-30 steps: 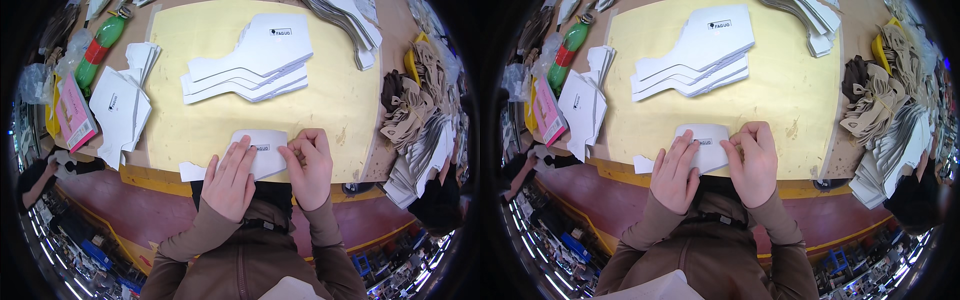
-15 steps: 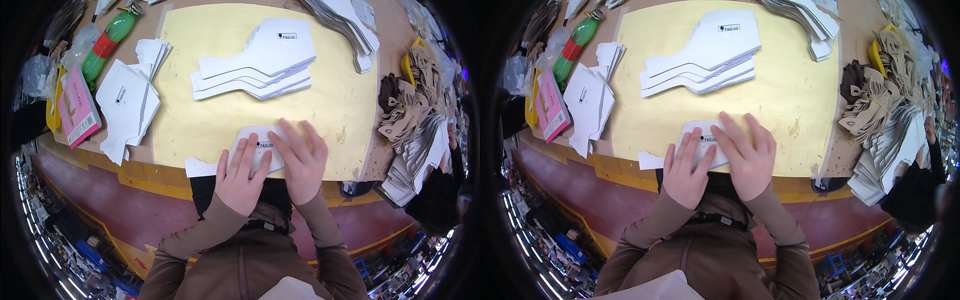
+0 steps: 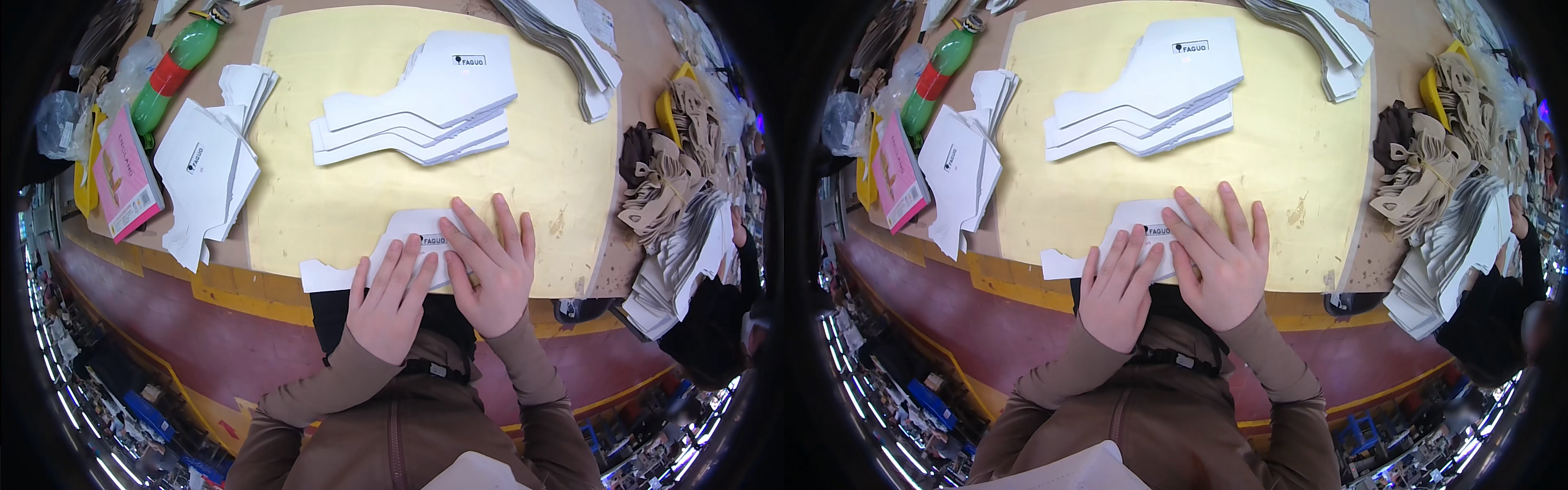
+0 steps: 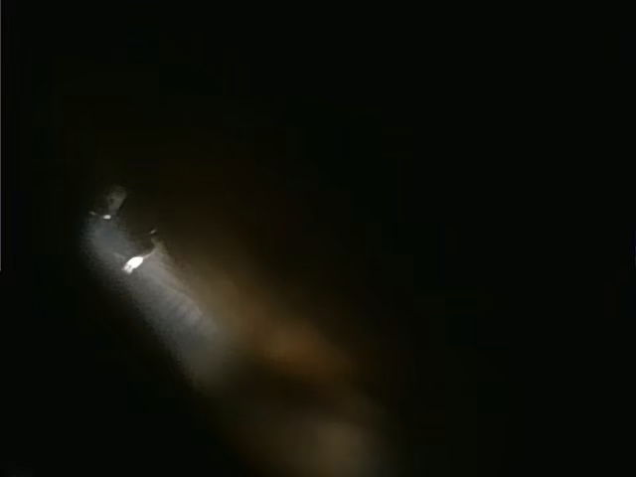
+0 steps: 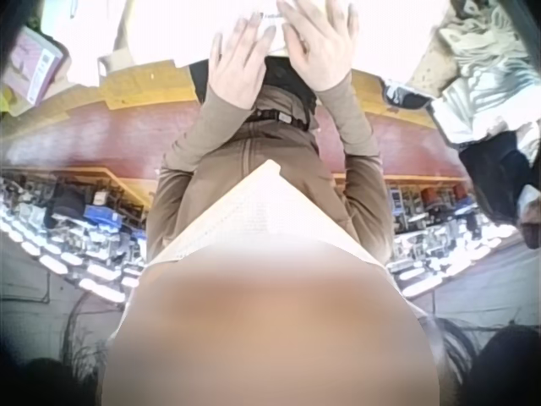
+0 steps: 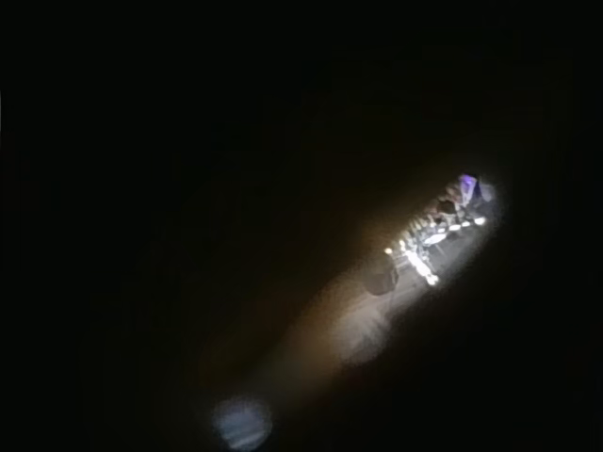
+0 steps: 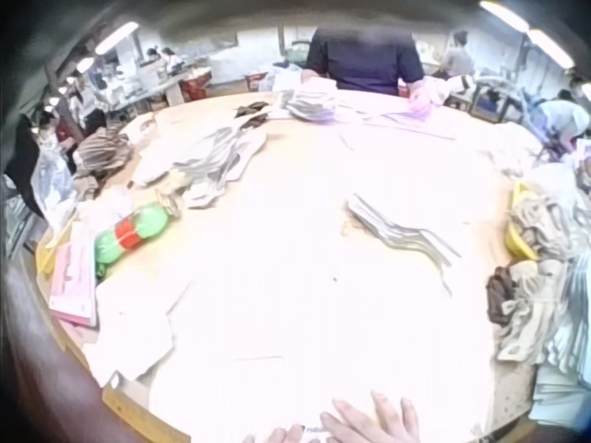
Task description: The person repeatedly folds white paper cutouts with a printed logo on a yellow work surface. They handle the pieces one at a time, creasing them along pre-marked lines, then stack the folded pieces into a growing pile. Other workers are visible in the background performing similar tasks.
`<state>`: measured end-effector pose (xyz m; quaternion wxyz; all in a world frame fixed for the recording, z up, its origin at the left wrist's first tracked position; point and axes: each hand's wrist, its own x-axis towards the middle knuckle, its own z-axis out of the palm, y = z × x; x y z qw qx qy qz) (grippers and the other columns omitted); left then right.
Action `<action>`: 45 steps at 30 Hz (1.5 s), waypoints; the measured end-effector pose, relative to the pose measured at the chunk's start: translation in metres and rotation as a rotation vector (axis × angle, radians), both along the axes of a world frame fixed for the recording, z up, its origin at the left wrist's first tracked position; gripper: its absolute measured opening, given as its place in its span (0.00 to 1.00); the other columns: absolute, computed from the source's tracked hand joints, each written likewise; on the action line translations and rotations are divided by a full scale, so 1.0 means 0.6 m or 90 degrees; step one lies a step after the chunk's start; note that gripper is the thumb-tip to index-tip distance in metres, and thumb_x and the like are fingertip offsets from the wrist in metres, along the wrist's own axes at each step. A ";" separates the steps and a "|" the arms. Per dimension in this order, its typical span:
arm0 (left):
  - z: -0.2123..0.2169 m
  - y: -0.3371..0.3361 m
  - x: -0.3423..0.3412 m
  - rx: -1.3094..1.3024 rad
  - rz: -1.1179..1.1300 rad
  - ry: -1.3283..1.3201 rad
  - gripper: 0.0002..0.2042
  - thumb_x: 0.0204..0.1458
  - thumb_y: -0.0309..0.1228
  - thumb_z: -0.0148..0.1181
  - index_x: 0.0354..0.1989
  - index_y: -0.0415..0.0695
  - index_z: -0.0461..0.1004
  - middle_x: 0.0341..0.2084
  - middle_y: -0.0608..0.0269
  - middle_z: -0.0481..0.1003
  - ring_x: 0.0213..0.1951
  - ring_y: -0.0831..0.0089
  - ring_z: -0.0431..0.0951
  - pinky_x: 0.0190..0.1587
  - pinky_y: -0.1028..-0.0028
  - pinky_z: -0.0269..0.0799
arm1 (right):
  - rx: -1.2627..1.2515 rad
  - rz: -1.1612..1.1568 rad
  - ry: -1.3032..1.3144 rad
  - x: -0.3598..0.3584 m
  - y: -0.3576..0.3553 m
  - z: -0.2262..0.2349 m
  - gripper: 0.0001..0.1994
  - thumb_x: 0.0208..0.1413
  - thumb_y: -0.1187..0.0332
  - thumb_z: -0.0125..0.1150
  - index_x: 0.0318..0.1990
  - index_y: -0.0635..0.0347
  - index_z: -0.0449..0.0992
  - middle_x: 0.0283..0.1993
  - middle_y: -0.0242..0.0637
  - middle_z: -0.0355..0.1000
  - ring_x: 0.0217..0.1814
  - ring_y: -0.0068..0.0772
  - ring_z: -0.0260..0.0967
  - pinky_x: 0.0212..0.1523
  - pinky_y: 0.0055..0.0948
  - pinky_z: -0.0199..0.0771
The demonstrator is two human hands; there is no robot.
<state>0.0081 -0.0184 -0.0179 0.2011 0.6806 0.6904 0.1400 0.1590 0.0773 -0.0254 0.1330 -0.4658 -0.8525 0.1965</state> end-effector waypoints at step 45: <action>0.017 0.035 0.004 0.023 0.030 -0.105 0.33 0.41 0.18 0.55 0.63 0.38 0.69 0.59 0.54 0.69 0.62 0.53 0.69 0.61 0.59 0.64 | -0.122 -0.049 0.210 0.023 0.009 0.004 0.11 0.47 0.78 0.71 0.24 0.63 0.71 0.55 0.48 0.65 0.68 0.61 0.57 0.62 0.51 0.63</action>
